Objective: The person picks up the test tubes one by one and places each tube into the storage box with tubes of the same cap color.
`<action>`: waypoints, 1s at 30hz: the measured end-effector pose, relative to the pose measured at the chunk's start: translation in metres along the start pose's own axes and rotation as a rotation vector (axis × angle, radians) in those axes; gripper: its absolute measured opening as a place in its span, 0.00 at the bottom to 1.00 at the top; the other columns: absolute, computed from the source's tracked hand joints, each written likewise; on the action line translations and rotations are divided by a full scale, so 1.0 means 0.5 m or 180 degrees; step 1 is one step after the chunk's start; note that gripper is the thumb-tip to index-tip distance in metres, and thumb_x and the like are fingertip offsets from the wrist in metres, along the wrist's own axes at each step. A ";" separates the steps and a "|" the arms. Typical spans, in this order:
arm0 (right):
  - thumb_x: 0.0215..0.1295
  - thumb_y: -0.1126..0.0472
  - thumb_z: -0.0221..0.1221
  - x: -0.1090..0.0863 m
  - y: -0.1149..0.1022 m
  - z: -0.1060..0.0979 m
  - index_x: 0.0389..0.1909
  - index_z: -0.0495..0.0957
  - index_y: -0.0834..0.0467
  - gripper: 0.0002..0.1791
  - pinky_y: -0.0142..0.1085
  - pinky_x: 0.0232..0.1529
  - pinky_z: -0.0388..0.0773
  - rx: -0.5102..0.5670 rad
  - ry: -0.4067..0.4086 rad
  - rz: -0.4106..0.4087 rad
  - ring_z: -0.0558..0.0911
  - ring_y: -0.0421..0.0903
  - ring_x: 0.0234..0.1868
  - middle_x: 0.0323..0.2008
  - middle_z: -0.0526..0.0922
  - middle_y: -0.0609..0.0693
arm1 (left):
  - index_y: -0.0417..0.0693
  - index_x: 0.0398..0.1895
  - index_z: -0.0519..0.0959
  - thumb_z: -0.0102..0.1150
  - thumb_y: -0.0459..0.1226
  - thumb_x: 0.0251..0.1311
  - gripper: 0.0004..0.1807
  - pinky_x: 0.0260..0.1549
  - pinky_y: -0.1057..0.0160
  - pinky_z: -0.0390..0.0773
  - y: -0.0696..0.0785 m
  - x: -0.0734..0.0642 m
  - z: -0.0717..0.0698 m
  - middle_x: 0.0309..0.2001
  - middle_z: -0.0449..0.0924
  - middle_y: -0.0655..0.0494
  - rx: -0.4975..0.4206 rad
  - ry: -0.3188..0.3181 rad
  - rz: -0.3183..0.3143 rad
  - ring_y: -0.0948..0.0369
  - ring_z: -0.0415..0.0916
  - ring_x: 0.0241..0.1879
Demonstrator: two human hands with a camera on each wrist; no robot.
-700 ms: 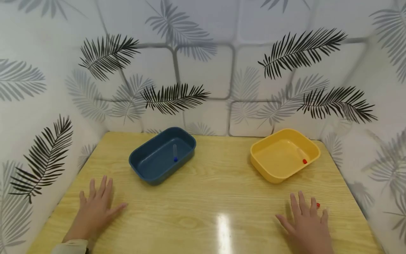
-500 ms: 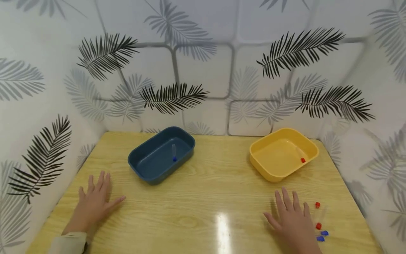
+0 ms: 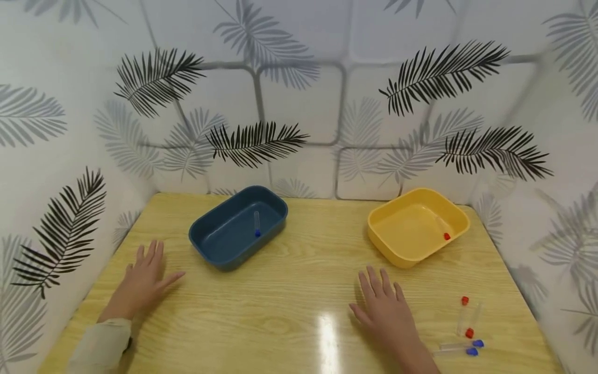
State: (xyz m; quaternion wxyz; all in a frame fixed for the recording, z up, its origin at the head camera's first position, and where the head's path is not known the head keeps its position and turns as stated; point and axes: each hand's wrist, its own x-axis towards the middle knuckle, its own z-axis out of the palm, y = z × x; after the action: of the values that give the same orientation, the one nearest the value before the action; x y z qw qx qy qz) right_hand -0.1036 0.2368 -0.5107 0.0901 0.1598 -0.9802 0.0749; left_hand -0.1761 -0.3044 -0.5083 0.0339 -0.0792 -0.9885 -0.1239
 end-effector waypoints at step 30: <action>0.68 0.42 0.48 0.187 -0.214 0.012 0.68 0.58 0.65 0.37 0.45 0.63 0.60 0.0286 -0.0250 -0.0703 0.57 0.55 0.68 0.67 0.59 0.61 | 0.40 0.72 0.35 0.49 0.63 0.57 0.55 0.63 0.42 0.45 0.037 0.121 -0.049 0.72 0.26 0.43 -0.0326 -0.0431 0.0711 0.47 0.25 0.70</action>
State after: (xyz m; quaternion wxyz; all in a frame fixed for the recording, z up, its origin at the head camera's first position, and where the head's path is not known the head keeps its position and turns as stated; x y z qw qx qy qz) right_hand -0.1567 0.1074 -0.4849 0.0521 0.2736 -0.9550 0.1020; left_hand -0.2313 -0.2840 -0.4750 -0.0234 -0.1985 -0.9660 -0.1641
